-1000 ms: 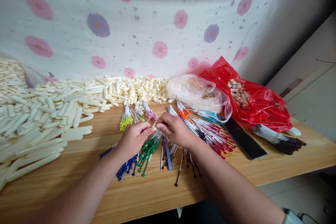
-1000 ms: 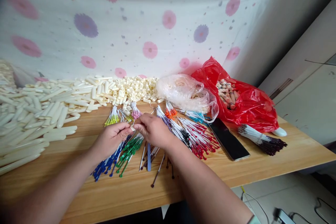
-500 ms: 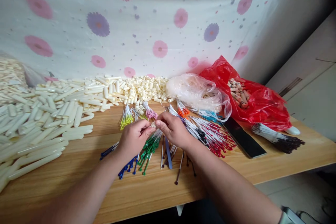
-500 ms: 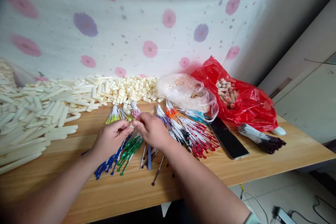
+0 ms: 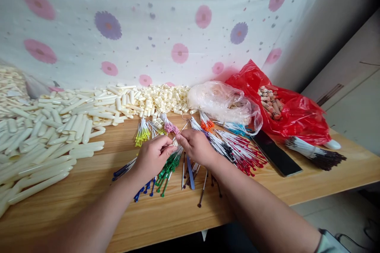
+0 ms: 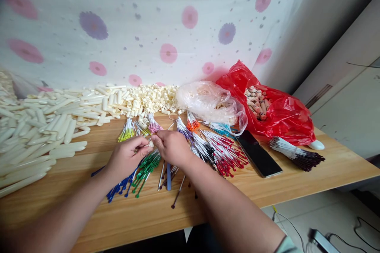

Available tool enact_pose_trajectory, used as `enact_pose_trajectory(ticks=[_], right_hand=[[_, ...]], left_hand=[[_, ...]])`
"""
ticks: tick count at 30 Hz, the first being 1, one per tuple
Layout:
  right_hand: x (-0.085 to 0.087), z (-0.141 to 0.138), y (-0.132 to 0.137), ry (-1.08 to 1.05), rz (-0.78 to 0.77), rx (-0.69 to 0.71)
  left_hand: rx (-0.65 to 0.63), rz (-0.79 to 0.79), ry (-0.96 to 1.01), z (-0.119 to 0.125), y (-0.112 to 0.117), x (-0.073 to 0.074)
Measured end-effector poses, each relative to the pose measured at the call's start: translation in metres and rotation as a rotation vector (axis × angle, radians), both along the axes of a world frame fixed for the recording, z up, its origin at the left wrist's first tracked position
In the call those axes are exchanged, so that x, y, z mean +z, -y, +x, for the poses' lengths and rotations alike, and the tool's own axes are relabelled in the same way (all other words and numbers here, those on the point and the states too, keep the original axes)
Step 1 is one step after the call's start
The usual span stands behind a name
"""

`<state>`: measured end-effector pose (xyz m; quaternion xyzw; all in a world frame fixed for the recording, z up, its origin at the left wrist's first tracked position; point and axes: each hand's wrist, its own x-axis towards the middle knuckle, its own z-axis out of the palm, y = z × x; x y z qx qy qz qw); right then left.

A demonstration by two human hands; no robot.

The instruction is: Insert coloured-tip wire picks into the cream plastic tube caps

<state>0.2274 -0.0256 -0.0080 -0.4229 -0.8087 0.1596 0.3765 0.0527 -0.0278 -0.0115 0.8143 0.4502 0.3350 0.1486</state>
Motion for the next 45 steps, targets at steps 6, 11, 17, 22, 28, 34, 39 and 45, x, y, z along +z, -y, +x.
enact_pose_trajectory(ticks=[6, 11, 17, 22, 28, 34, 39, 45], right_hand=[[0.0, 0.0, 0.0, -0.047, 0.008, 0.011], [-0.001, 0.0, 0.0, -0.025, -0.035, 0.01], [-0.003, -0.003, 0.001, -0.083, 0.006, 0.012], [-0.003, -0.004, 0.002, -0.065, -0.016, -0.026], [-0.004, -0.004, 0.003, -0.038, -0.013, -0.034], [-0.005, -0.006, 0.001, -0.169, 0.041, -0.004], [-0.007, -0.004, -0.001, -0.109, -0.004, -0.033], [-0.003, -0.003, 0.002, -0.159, 0.056, 0.025]], left_hand=[[-0.002, -0.008, 0.021, 0.0, -0.001, 0.0], [-0.011, -0.01, 0.013, -0.001, 0.0, -0.001], [-0.019, -0.053, 0.068, 0.0, -0.003, -0.004], [-0.007, -0.063, 0.065, -0.001, -0.002, -0.003], [-0.008, -0.066, 0.046, -0.003, -0.001, -0.002], [-0.003, -0.114, 0.121, -0.004, -0.006, -0.007], [-0.014, -0.148, 0.116, -0.002, -0.008, -0.012], [-0.02, -0.176, 0.138, -0.003, -0.006, -0.009]])
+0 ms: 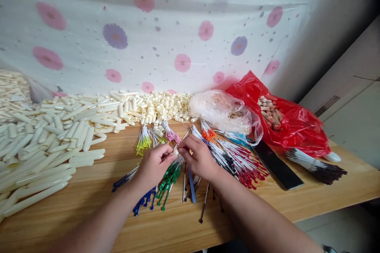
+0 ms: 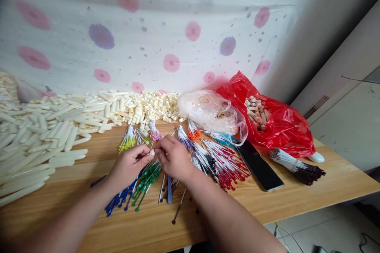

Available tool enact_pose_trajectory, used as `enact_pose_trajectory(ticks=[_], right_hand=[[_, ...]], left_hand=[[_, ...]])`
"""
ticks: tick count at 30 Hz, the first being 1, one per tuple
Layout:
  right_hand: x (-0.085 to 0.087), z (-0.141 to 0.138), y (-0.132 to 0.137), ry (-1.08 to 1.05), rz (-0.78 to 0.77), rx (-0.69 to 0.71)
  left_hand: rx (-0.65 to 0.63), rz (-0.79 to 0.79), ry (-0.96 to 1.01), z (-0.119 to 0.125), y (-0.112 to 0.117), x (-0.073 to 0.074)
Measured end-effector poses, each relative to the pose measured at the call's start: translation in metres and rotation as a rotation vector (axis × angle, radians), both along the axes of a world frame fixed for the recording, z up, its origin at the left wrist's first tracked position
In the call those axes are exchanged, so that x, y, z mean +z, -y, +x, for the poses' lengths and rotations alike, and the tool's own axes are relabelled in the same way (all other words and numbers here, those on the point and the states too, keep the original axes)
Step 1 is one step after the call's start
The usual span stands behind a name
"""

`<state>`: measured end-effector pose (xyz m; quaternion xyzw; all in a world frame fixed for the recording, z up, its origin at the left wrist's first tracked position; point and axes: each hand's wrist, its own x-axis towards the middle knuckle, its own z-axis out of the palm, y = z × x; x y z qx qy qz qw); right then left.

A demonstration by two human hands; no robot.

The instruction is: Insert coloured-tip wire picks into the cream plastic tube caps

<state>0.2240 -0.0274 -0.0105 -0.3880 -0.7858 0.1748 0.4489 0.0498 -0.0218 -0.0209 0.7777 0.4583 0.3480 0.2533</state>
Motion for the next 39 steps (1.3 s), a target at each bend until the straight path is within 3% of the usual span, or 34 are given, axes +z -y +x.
enact_pose_trajectory(ticks=[5, 10, 16, 18, 23, 29, 34, 36, 39], right_hand=[[-0.001, 0.0, 0.0, 0.118, -0.029, -0.105], [0.001, 0.0, 0.002, 0.063, 0.002, -0.025], [0.003, -0.002, 0.003, 0.151, -0.068, -0.109], [0.004, 0.0, 0.003, 0.14, -0.065, -0.078], [0.007, 0.008, 0.001, 0.099, 0.001, 0.093], [0.007, 0.008, 0.002, 0.149, 0.042, 0.017], [0.007, 0.007, 0.002, 0.081, -0.01, 0.058], [0.006, 0.005, 0.0, 0.059, -0.07, 0.042], [0.003, 0.003, -0.002, -0.001, -0.222, 0.011]], left_hand=[[0.005, 0.006, -0.034, 0.001, 0.002, 0.001], [-0.006, -0.014, 0.013, 0.0, -0.001, 0.001], [-0.017, 0.005, -0.05, 0.002, 0.003, 0.004], [-0.015, -0.001, -0.043, 0.002, 0.004, 0.006], [-0.024, -0.121, 0.085, 0.001, 0.002, 0.01], [-0.044, -0.201, 0.164, 0.002, 0.001, 0.008], [-0.108, -0.302, 0.226, 0.001, -0.001, 0.004], [-0.089, -0.227, 0.158, 0.001, 0.0, 0.004], [0.02, 0.051, -0.047, 0.002, 0.005, 0.007]])
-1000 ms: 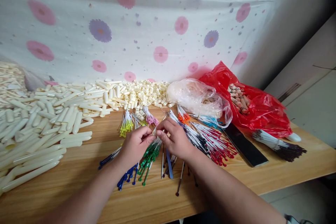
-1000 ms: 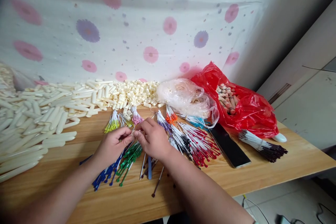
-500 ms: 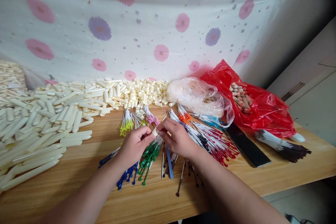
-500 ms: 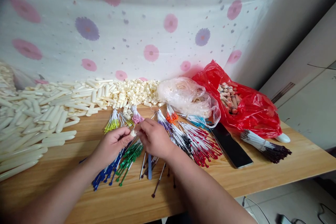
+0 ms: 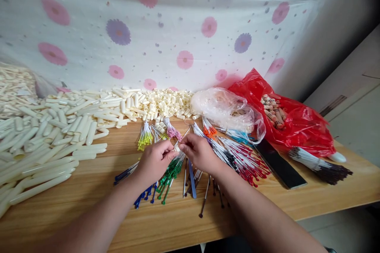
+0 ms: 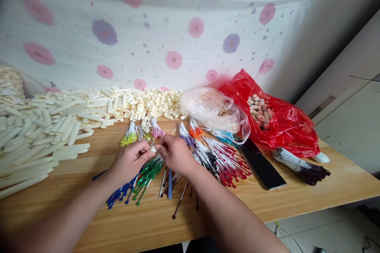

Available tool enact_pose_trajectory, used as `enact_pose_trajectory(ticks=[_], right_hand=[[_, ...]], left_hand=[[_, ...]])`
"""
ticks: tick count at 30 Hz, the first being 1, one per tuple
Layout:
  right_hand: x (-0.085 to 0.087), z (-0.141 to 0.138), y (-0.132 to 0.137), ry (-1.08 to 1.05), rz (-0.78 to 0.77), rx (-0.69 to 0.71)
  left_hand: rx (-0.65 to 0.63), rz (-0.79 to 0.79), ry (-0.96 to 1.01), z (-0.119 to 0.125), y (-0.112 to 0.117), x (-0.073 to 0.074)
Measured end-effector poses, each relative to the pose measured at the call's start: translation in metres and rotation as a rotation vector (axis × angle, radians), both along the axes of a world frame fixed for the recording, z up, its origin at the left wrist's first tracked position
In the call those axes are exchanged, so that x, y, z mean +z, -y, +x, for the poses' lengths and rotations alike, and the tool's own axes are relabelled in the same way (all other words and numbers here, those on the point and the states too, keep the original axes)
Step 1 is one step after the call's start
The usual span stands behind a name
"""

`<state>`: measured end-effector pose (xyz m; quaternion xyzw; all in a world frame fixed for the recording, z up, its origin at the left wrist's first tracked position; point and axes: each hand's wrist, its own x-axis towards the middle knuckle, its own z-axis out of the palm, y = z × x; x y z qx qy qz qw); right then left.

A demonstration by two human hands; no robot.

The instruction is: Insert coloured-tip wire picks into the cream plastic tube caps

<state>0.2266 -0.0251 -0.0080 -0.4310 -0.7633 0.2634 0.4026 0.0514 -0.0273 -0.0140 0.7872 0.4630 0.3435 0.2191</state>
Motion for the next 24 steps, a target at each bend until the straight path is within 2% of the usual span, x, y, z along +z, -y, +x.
enact_pose_trajectory(ticks=[2, 4, 6, 10, 12, 15, 21, 24], right_hand=[[-0.001, -0.002, -0.001, -0.045, -0.092, -0.008], [0.0, -0.003, 0.0, -0.06, -0.094, -0.025], [0.001, -0.003, 0.001, -0.028, 0.011, -0.044], [0.005, 0.001, 0.004, 0.105, 0.259, 0.019], [0.005, 0.003, 0.005, 0.136, 0.288, 0.071], [0.005, 0.003, 0.005, 0.109, 0.252, 0.07], [0.005, -0.007, 0.009, 0.086, 0.167, -0.059], [0.006, -0.004, 0.006, 0.105, 0.119, -0.089]], left_hand=[[0.055, 0.158, -0.104, 0.001, 0.003, 0.001], [0.071, 0.191, -0.108, 0.001, 0.002, 0.002], [0.007, 0.06, -0.031, 0.0, -0.001, 0.001], [-0.275, -0.384, 0.141, -0.006, -0.009, 0.003], [-0.298, -0.438, 0.121, -0.008, -0.01, 0.004], [-0.218, -0.313, 0.023, -0.008, -0.007, 0.004], [-0.044, 0.022, -0.081, -0.001, -0.005, -0.003], [-0.008, 0.164, -0.149, 0.0, -0.008, -0.005]])
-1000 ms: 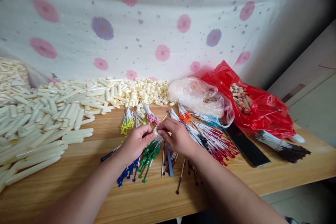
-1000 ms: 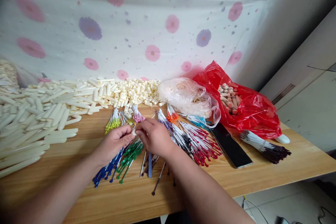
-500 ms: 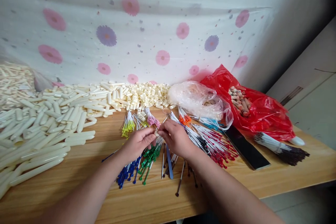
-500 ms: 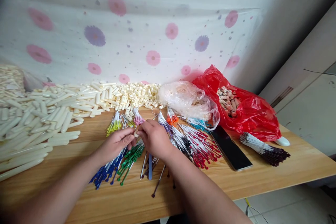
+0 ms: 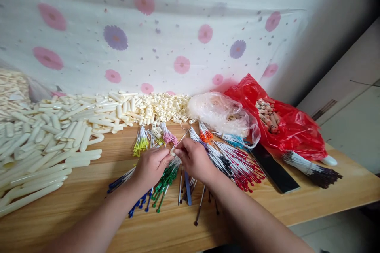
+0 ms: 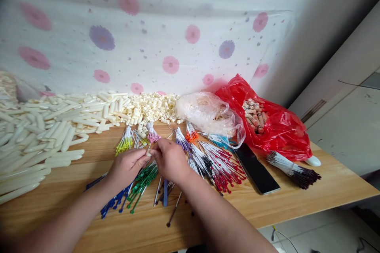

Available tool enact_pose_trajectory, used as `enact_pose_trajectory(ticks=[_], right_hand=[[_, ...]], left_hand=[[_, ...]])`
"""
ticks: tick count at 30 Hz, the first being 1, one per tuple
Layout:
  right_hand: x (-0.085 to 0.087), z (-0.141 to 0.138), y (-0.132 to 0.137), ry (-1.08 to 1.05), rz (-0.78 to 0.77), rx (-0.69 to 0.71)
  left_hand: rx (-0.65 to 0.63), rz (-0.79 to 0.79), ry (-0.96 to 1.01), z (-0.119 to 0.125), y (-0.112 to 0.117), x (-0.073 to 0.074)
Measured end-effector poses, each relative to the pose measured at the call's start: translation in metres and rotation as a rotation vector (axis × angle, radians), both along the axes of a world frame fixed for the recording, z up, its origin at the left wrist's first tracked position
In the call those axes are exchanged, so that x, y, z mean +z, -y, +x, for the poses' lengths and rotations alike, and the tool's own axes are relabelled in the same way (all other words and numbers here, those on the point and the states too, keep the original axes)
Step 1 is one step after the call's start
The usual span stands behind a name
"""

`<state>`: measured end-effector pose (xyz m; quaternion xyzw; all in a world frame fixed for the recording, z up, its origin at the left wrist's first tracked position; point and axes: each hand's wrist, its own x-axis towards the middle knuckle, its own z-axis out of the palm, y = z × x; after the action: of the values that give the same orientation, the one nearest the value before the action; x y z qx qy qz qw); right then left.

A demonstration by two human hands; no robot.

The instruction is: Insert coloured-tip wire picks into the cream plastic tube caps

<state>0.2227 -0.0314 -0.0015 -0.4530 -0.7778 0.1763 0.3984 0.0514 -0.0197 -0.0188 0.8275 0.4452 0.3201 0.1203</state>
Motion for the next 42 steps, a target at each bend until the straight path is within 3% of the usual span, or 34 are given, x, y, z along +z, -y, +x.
enact_pose_trajectory(ticks=[3, 6, 10, 17, 24, 27, 29, 32, 36, 40, 42], right_hand=[[0.006, 0.014, -0.018, 0.121, -0.046, -0.085], [0.013, 0.03, -0.051, 0.194, -0.052, -0.193], [0.006, 0.034, -0.088, 0.339, -0.044, -0.191], [-0.018, 0.021, -0.095, 0.543, -0.025, -0.156], [-0.011, 0.015, -0.115, 0.666, -0.072, -0.049], [-0.008, 0.011, -0.139, 0.714, -0.098, -0.116], [-0.009, 0.003, -0.155, 0.748, -0.122, -0.158], [-0.016, -0.012, -0.17, 0.79, -0.153, -0.188], [-0.022, -0.021, -0.173, 0.795, -0.158, -0.215], [-0.008, -0.025, -0.17, 0.725, -0.14, -0.206], [0.006, -0.042, -0.166, 0.657, -0.105, -0.154]], left_hand=[[0.034, -0.023, 0.071, -0.003, -0.003, 0.002], [0.176, -0.077, 0.277, -0.012, -0.009, 0.004], [0.313, -0.122, 0.524, -0.023, -0.016, 0.001], [0.326, -0.238, 0.775, -0.024, -0.015, 0.002], [0.31, -0.306, 0.862, -0.021, -0.012, 0.005], [0.216, -0.373, 0.831, -0.015, -0.006, 0.005], [0.103, -0.382, 0.697, -0.009, 0.001, 0.007], [-0.011, -0.271, 0.471, 0.0, 0.012, 0.008], [-0.105, -0.142, 0.311, 0.006, 0.019, 0.007], [-0.08, -0.07, 0.308, 0.006, 0.021, 0.009], [-0.077, -0.032, 0.371, 0.006, 0.023, 0.011]])
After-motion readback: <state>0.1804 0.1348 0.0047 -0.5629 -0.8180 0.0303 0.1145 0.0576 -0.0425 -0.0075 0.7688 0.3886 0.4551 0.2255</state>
